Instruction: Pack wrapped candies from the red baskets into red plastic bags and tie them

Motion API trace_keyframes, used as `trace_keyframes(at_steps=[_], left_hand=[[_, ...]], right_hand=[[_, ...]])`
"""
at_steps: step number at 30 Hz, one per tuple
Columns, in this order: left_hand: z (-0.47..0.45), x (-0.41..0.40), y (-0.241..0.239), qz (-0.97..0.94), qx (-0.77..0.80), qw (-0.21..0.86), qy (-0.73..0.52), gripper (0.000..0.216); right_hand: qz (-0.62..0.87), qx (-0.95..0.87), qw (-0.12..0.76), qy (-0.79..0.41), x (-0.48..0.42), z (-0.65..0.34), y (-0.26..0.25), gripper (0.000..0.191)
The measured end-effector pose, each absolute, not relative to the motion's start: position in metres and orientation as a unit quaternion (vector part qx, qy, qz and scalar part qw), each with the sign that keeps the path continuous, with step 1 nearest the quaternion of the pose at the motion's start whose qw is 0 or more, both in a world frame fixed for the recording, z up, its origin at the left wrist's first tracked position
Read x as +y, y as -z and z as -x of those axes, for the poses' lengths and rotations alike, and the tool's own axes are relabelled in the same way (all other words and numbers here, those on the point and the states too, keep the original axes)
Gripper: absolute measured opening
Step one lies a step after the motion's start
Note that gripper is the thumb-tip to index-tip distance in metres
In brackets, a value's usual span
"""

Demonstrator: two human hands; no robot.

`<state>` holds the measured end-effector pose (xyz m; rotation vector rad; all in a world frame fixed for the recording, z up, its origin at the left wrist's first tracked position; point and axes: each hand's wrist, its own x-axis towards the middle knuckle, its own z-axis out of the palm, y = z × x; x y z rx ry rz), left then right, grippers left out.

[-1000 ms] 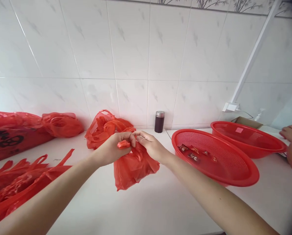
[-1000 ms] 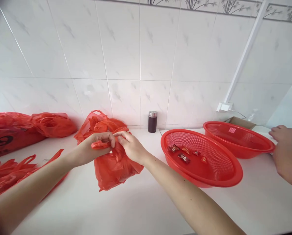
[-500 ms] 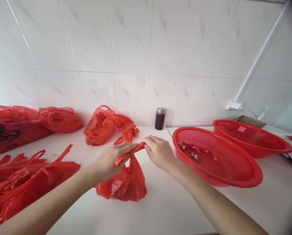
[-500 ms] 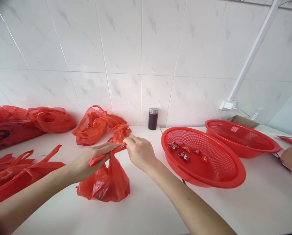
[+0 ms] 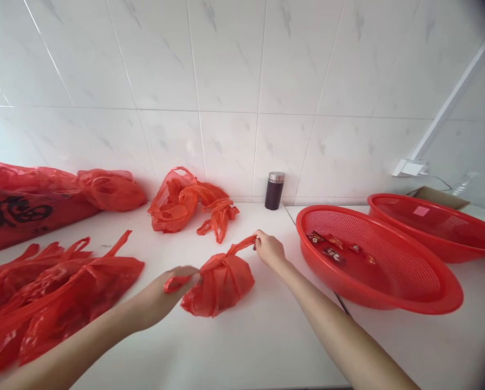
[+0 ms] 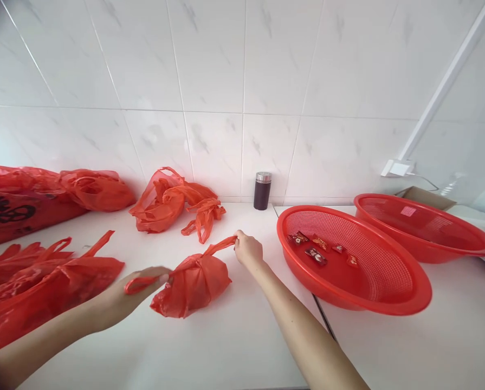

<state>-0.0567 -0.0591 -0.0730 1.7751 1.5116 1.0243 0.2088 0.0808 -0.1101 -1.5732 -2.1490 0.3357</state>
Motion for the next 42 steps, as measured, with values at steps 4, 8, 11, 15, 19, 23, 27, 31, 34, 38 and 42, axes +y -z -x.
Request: trace_keyframes(at_steps=[4, 8, 11, 15, 19, 23, 27, 31, 34, 38, 42], left_hand=[[0.03, -0.039, 0.081, -0.625, 0.628, 0.287, -0.363, 0.038], [0.008, -0.011, 0.099, -0.634, 0.638, 0.281, -0.335, 0.037], [0.006, 0.007, 0.108, -0.658, 0.653, 0.236, -0.293, 0.031], [0.018, 0.017, 0.116, -0.688, 0.675, 0.174, -0.203, 0.01], [0.026, 0.023, 0.126, -0.7, 0.688, 0.137, -0.135, 0.008], [0.023, 0.038, 0.132, -0.709, 0.688, 0.119, -0.097, 0.018], [0.02, 0.053, 0.136, -0.715, 0.687, 0.105, -0.07, 0.024], [0.02, 0.059, 0.138, -0.725, 0.68, 0.095, -0.056, 0.026], [0.02, 0.059, 0.139, -0.727, 0.678, 0.091, -0.053, 0.027], [0.021, 0.058, 0.139, -0.724, 0.68, 0.093, -0.06, 0.03], [0.018, 0.055, 0.14, -0.707, 0.695, 0.106, -0.075, 0.026]], right_hand=[[0.544, -0.769, 0.275, -0.193, 0.055, -0.185, 0.117, 0.025], [0.529, -0.755, 0.321, -0.218, 0.034, -0.163, 0.125, 0.021], [0.529, -0.747, 0.324, -0.239, 0.04, -0.161, 0.132, 0.014], [0.516, -0.73, 0.356, -0.271, 0.06, -0.175, 0.137, 0.01], [0.529, -0.726, 0.347, -0.271, 0.075, -0.183, 0.142, 0.011], [0.569, -0.712, 0.322, -0.256, 0.082, -0.186, 0.151, 0.011], [0.587, -0.71, 0.3, -0.248, 0.088, -0.189, 0.158, 0.011], [0.589, -0.71, 0.293, -0.251, 0.092, -0.193, 0.161, 0.011], [0.588, -0.707, 0.3, -0.254, 0.093, -0.194, 0.161, 0.01], [0.593, -0.7, 0.314, -0.247, 0.093, -0.194, 0.162, 0.009], [0.616, -0.685, 0.315, -0.227, 0.092, -0.198, 0.16, 0.009]])
